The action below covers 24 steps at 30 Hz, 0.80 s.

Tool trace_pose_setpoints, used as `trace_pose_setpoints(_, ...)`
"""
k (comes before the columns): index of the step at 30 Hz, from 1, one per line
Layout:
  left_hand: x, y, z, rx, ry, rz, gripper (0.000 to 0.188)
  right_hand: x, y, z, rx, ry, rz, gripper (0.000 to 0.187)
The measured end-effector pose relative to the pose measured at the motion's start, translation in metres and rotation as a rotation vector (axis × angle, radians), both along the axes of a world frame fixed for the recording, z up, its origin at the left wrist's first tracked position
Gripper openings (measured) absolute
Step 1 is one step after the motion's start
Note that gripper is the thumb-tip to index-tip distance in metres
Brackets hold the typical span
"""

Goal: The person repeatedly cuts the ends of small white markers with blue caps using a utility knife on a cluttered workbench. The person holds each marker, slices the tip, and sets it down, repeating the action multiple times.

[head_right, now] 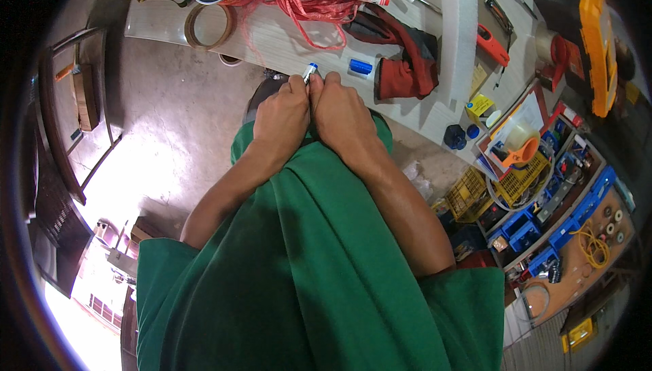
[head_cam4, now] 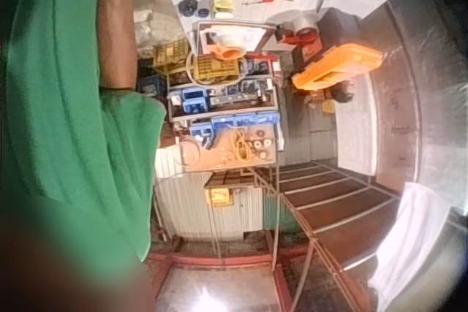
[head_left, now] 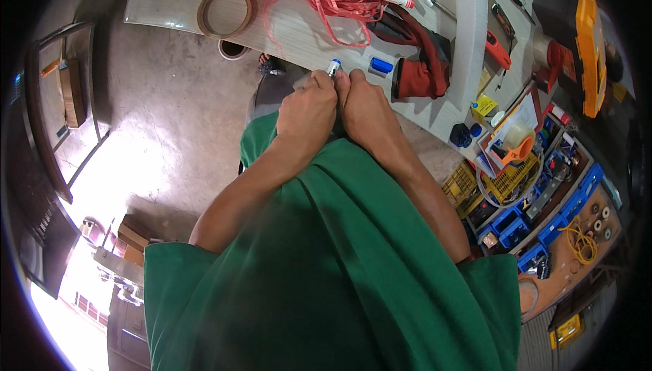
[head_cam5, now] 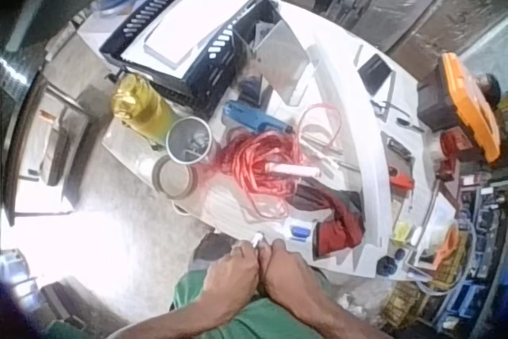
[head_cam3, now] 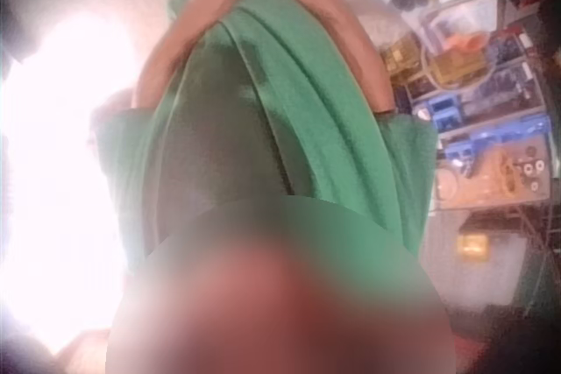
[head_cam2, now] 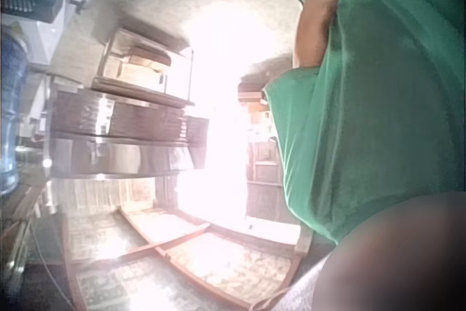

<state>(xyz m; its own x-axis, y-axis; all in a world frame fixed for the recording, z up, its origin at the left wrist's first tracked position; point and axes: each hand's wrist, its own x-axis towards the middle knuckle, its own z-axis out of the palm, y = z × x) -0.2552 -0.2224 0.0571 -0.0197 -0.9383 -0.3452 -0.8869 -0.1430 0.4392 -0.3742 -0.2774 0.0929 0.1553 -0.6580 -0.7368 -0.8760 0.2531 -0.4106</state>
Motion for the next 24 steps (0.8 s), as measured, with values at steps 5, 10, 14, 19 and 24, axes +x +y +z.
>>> trace_pose_setpoints(5, 0.0007, 0.0005, -0.0002, 0.006, -0.023, -0.037, 0.016, 0.0012, 0.0004, 0.0019, -0.024, -0.009, -0.005, 0.053)
trace_pose_setpoints(10, 0.0001, 0.0015, -0.0013, -0.008, 0.009, -0.007, 0.015, 0.0032, 0.0006, 0.0028, -0.016, 0.015, -0.009, 0.053)
trace_pose_setpoints(14, -0.0001, 0.0018, -0.0012, 0.021, 0.015, -0.002, 0.015, 0.0042, 0.0012, 0.0032, -0.033, 0.018, -0.012, 0.052)
trace_pose_setpoints(19, -0.0003, 0.0006, 0.0005, 0.019, 0.005, -0.001, 0.016, 0.0046, 0.0031, 0.0013, -0.044, 0.022, -0.022, 0.052)
trace_pose_setpoints(24, 0.0022, -0.0006, 0.0019, 0.125, 0.101, 0.105, 0.021, 0.005, 0.0046, 0.0009, -0.077, 0.008, 0.007, 0.052)
